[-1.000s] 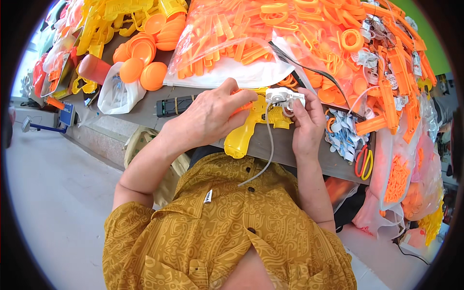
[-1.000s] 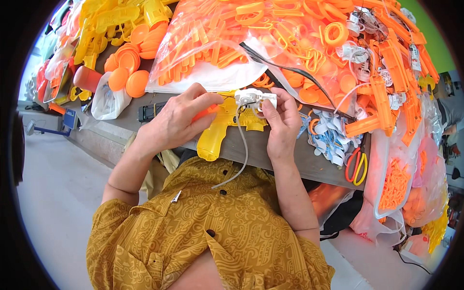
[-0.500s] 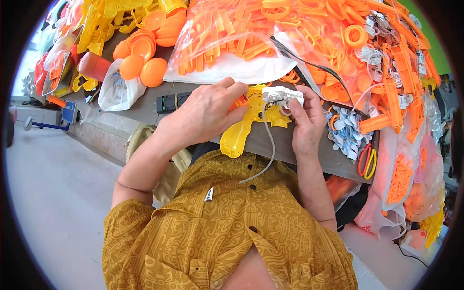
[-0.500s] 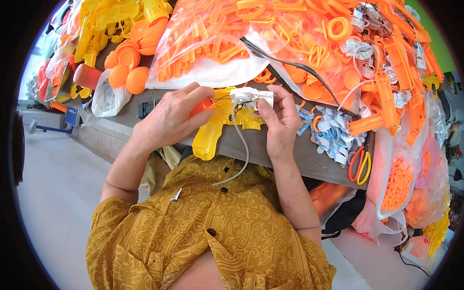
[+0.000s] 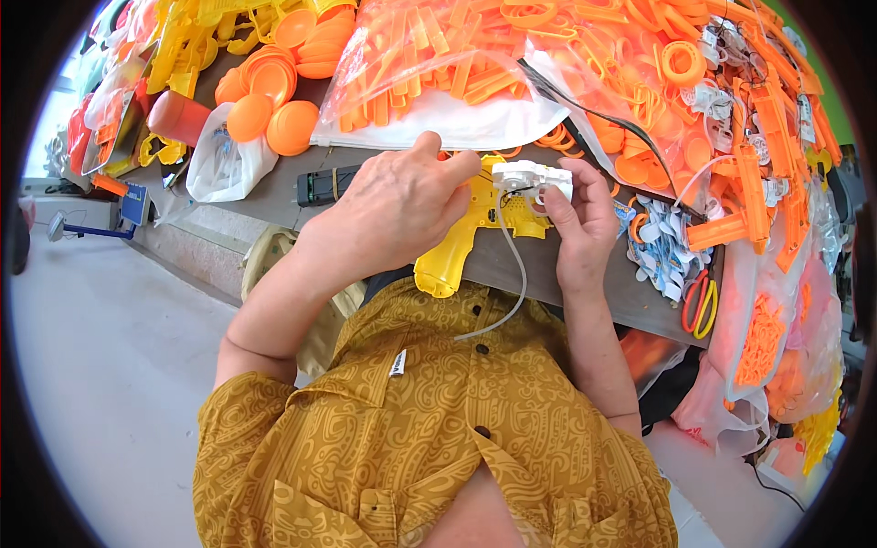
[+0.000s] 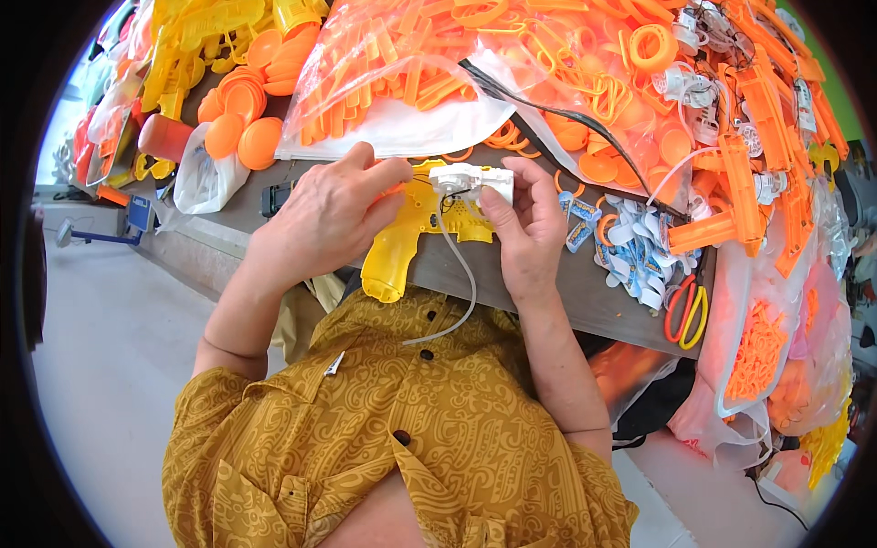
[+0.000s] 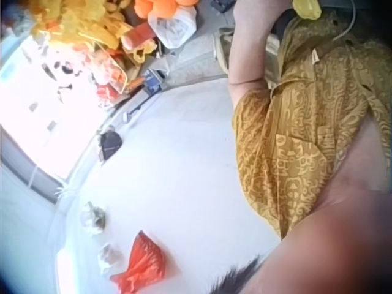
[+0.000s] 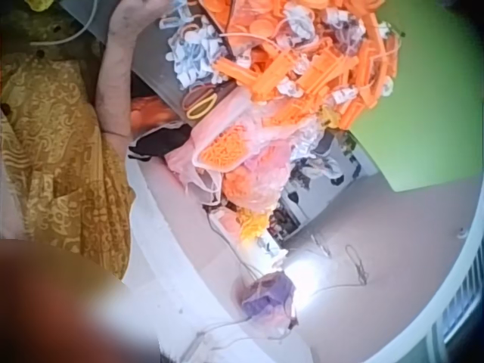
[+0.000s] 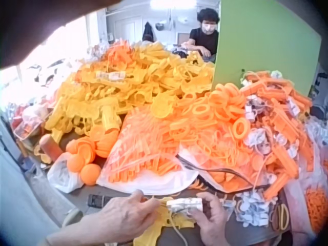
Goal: Assembling plastic toy blasters and applying stickers to the finished components.
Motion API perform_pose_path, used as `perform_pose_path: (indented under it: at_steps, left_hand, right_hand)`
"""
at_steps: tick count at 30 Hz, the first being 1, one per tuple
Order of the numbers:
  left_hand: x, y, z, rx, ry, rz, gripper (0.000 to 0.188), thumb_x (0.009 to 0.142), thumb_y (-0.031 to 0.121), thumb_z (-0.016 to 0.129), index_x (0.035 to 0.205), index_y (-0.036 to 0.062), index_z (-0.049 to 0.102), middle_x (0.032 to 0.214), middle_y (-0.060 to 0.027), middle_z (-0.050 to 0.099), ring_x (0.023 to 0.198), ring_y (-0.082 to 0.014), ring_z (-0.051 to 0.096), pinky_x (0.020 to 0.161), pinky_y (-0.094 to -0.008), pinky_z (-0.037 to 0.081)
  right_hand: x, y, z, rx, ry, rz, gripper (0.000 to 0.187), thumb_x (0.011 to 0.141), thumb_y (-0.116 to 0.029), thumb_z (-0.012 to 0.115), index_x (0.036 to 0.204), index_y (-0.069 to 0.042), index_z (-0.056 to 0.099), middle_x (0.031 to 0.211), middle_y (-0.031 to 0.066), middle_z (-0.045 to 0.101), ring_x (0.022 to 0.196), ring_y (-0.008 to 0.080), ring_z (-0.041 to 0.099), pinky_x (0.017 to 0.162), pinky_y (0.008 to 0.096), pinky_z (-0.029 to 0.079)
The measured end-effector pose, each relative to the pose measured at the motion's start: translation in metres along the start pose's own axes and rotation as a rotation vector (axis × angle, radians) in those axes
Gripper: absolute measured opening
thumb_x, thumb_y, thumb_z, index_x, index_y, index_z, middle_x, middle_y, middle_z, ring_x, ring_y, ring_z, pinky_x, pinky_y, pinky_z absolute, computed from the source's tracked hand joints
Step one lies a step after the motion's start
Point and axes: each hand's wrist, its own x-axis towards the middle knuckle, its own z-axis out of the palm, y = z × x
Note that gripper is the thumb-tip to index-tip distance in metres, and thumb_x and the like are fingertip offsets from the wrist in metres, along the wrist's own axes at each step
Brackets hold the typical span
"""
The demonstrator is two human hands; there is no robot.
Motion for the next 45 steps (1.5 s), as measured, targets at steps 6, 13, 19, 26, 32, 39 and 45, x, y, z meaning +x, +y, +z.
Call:
perform_pose_path:
  at_steps: [6, 13, 19, 26, 32, 39, 45]
  left_hand:
    - [-0.001, 0.0, 0.005, 0.019, 0.037, -0.021, 0.017, 0.081, 0.016, 0.05, 0.091, 0.003, 0.049, 0.075, -0.0191, 0.049, 0.062, -0.0352, 0.056, 0.058, -0.0423, 0.046]
    - [0.004, 0.002, 0.016, 0.082, 0.094, 0.033, 0.018, 0.08, 0.015, 0.052, 0.093, 0.0033, 0.048, 0.07, -0.0173, 0.052, 0.063, -0.0324, 0.058, 0.053, -0.0403, 0.046]
    - [0.006, -0.003, 0.027, -0.017, 0.24, -0.046, 0.027, 0.078, 0.02, 0.058, 0.094, 0.0008, 0.046, 0.071, -0.0144, 0.056, 0.067, -0.0315, 0.058, 0.055, -0.039, 0.045]
    - [0.002, -0.012, 0.023, -0.036, 0.321, 0.15, 0.027, 0.079, 0.016, 0.056, 0.097, -0.0014, 0.049, 0.076, -0.0157, 0.056, 0.072, -0.0322, 0.056, 0.065, -0.0389, 0.045]
    - [0.002, -0.013, 0.027, -0.063, 0.295, -0.036, 0.026, 0.076, 0.009, 0.054, 0.1, -0.0019, 0.049, 0.076, -0.0165, 0.056, 0.071, -0.0341, 0.056, 0.062, -0.0398, 0.045]
    - [0.006, -0.015, 0.044, -0.059, 0.449, -0.027, 0.024, 0.074, 0.01, 0.058, 0.094, 0.0006, 0.05, 0.069, -0.0128, 0.056, 0.067, -0.0311, 0.057, 0.059, -0.0395, 0.044]
    - [0.004, -0.017, 0.055, 0.085, 0.56, 0.055, 0.024, 0.072, 0.01, 0.061, 0.092, 0.0022, 0.051, 0.072, -0.0092, 0.056, 0.063, -0.025, 0.055, 0.059, -0.034, 0.041]
  right_hand:
    - [-0.002, 0.003, 0.001, -0.092, -0.038, -0.063, 0.031, 0.08, -0.005, 0.06, 0.108, 0.0, 0.048, 0.093, 0.0044, 0.055, 0.084, 0.0091, 0.054, 0.069, 0.0206, 0.046]
    - [-0.002, -0.003, 0.003, -0.077, 0.029, 0.023, 0.03, 0.08, -0.006, 0.061, 0.106, 0.0, 0.049, 0.09, 0.0045, 0.055, 0.08, 0.0088, 0.054, 0.068, 0.0203, 0.046]
    - [0.0, 0.001, -0.004, 0.011, 0.026, 0.027, 0.028, 0.08, -0.008, 0.061, 0.104, 0.001, 0.05, 0.09, 0.0055, 0.056, 0.079, 0.0094, 0.054, 0.067, 0.0219, 0.048]
    - [0.0, 0.0, -0.003, 0.033, 0.021, 0.019, 0.029, 0.08, -0.008, 0.061, 0.105, 0.001, 0.05, 0.09, 0.0056, 0.056, 0.079, 0.0095, 0.054, 0.067, 0.0221, 0.048]
    - [-0.001, 0.0, -0.003, 0.008, 0.006, 0.019, 0.03, 0.079, -0.008, 0.062, 0.105, 0.001, 0.05, 0.09, 0.0056, 0.056, 0.079, 0.0092, 0.054, 0.067, 0.0215, 0.048]
    - [0.0, 0.001, -0.003, 0.016, -0.004, 0.021, 0.029, 0.079, -0.007, 0.061, 0.105, 0.001, 0.05, 0.091, 0.0064, 0.056, 0.078, 0.0098, 0.055, 0.068, 0.0226, 0.049]
    - [0.0, 0.001, -0.003, 0.021, 0.007, 0.037, 0.029, 0.079, -0.005, 0.061, 0.105, 0.002, 0.05, 0.092, 0.007, 0.056, 0.079, 0.0107, 0.056, 0.069, 0.0236, 0.05]
